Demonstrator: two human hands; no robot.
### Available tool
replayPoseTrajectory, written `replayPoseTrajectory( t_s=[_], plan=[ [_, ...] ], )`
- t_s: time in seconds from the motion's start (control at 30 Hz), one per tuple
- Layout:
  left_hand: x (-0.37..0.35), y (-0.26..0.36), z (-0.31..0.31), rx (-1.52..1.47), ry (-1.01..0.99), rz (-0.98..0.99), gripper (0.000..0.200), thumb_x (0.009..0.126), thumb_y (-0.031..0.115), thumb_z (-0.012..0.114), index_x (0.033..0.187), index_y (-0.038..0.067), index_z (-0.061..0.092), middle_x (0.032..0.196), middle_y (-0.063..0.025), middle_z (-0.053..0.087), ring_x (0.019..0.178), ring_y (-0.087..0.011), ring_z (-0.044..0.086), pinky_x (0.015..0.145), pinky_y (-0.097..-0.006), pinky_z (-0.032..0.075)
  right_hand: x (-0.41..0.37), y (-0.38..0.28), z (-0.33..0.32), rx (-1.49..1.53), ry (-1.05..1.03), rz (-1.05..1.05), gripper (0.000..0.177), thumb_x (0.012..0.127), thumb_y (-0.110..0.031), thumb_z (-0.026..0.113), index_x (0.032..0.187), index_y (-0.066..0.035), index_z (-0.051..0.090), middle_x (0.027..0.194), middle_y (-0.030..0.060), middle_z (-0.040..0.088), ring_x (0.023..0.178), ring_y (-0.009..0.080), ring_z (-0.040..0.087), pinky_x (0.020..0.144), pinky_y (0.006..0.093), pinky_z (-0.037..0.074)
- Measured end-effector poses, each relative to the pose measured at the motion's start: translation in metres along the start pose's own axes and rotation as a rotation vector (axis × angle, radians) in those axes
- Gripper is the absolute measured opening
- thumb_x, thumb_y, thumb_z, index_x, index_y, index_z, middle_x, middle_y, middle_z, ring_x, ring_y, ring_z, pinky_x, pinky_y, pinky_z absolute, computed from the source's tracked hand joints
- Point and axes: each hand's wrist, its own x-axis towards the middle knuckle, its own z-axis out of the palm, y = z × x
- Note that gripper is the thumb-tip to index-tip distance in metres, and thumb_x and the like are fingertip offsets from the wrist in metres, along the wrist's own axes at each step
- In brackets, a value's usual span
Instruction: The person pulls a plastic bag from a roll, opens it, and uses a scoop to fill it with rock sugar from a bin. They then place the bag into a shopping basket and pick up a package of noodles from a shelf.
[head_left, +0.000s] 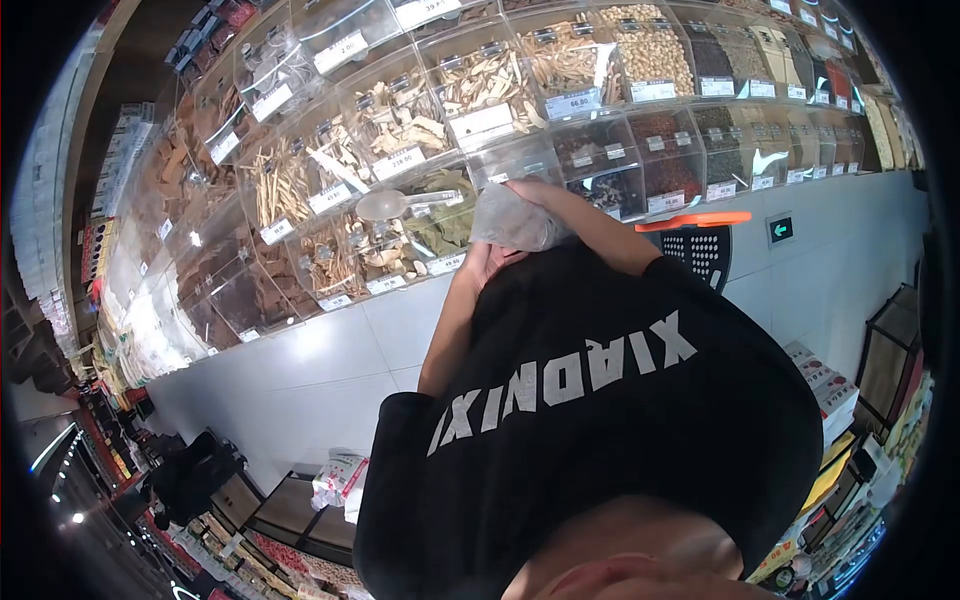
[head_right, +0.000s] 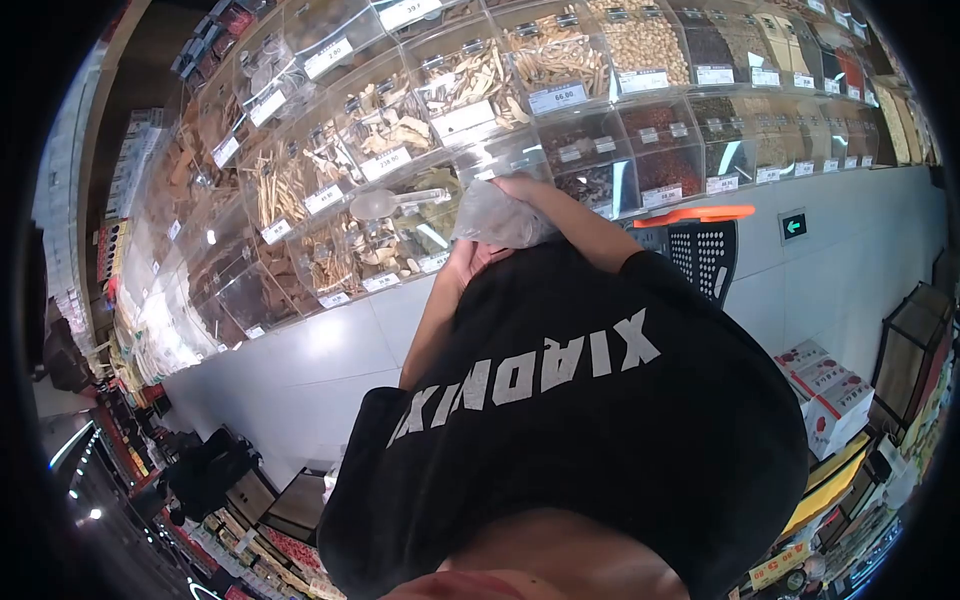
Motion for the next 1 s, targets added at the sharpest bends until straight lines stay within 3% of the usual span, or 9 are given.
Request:
replayPoseTrajectory(
  t_s=[0.1,0.17,0.27,0.3,0.43,0.53,0.63,0.83,1.0],
  plan=[
    [0.003,0.000,-0.034,0.000,0.244,0.026,0.066,0.102,0.056,0.037,0.131,-0.001,0.051,0.124,-0.0170,0.063,0.112,-0.0281,0.063,0.092,-0.0394,0.053,-0.033,0.000,-0.015,-0.458,0.065,-0.071,0.053,0.097,-0.045,0.052,0.115,0.003,0.065,0.118,0.0208,0.066,0.107,0.0306,0.065,0.090,0.0388,0.049],
    [-0.019,0.014,-0.008,-0.073,0.490,0.118,0.058,0.103,0.051,0.042,0.123,-0.002,0.055,0.111,-0.0149,0.066,0.097,-0.0237,0.067,0.080,-0.0351,0.055,-0.049,0.013,-0.033,-0.486,-0.011,-0.310,0.052,0.096,-0.044,0.055,0.112,0.005,0.064,0.115,0.0237,0.066,0.109,0.0333,0.063,0.091,0.0403,0.049],
    [-0.033,0.028,0.001,0.285,0.559,0.234,0.053,0.102,0.049,0.048,0.118,-0.001,0.056,0.108,-0.0142,0.067,0.088,-0.0233,0.067,0.074,-0.0342,0.055,-0.087,0.017,-0.057,-0.577,0.013,-0.423,0.049,0.092,-0.041,0.061,0.107,0.006,0.062,0.110,0.0260,0.065,0.107,0.0377,0.062,0.090,0.0430,0.048],
    [-0.030,0.029,0.002,0.413,0.541,0.302,0.050,0.096,0.048,0.061,0.107,-0.001,0.061,0.094,-0.0129,0.069,0.081,-0.0239,0.066,0.071,-0.0360,0.053,-0.096,0.020,-0.063,-0.617,0.042,-0.420,0.048,0.091,-0.039,0.063,0.105,0.007,0.062,0.108,0.0264,0.064,0.106,0.0392,0.062,0.090,0.0439,0.048],
    [-0.024,0.047,0.020,1.106,0.590,0.322,0.048,0.082,0.045,0.075,0.088,-0.002,0.064,0.075,-0.0154,0.068,0.075,-0.0303,0.068,0.071,-0.0409,0.052,-0.105,0.040,-0.073,-0.913,0.017,-0.262,0.040,0.086,-0.034,0.067,0.101,0.003,0.062,0.102,0.0243,0.066,0.099,0.0414,0.063,0.088,0.0475,0.050],
    [-0.021,0.056,0.036,1.369,0.553,0.239,0.044,0.081,0.039,0.077,0.091,-0.002,0.064,0.080,-0.0187,0.069,0.081,-0.0367,0.069,0.074,-0.0440,0.052,-0.103,0.051,-0.072,-1.030,0.031,-0.245,0.039,0.085,-0.033,0.069,0.102,0.001,0.064,0.098,0.0231,0.068,0.096,0.0408,0.065,0.086,0.0484,0.052],
    [-0.020,0.056,0.047,1.430,0.626,0.314,0.035,0.080,0.028,0.078,0.095,-0.001,0.066,0.083,-0.0209,0.069,0.085,-0.0400,0.068,0.076,-0.0463,0.052,-0.104,0.053,-0.072,-1.057,0.048,-0.305,0.037,0.083,-0.032,0.071,0.100,0.000,0.067,0.096,0.0221,0.070,0.096,0.0396,0.067,0.084,0.0478,0.054],
    [0.001,0.026,0.007,1.365,0.460,0.554,0.018,0.084,0.014,0.073,0.095,0.001,0.067,0.084,-0.0205,0.070,0.083,-0.0401,0.068,0.075,-0.0460,0.052,-0.098,0.055,-0.065,-1.220,0.012,-0.346,0.025,0.082,-0.025,0.067,0.090,-0.002,0.072,0.093,0.0208,0.071,0.095,0.0379,0.069,0.081,0.0466,0.057],
    [-0.014,0.041,0.030,1.191,0.638,0.516,0.012,0.086,0.010,0.072,0.091,0.000,0.069,0.077,-0.0172,0.070,0.071,-0.0307,0.069,0.067,-0.0401,0.052,-0.096,0.054,-0.073,-1.134,0.074,-0.370,0.022,0.086,-0.021,0.060,0.089,-0.003,0.071,0.091,0.0206,0.071,0.094,0.0383,0.069,0.080,0.0483,0.055]
  ],
)
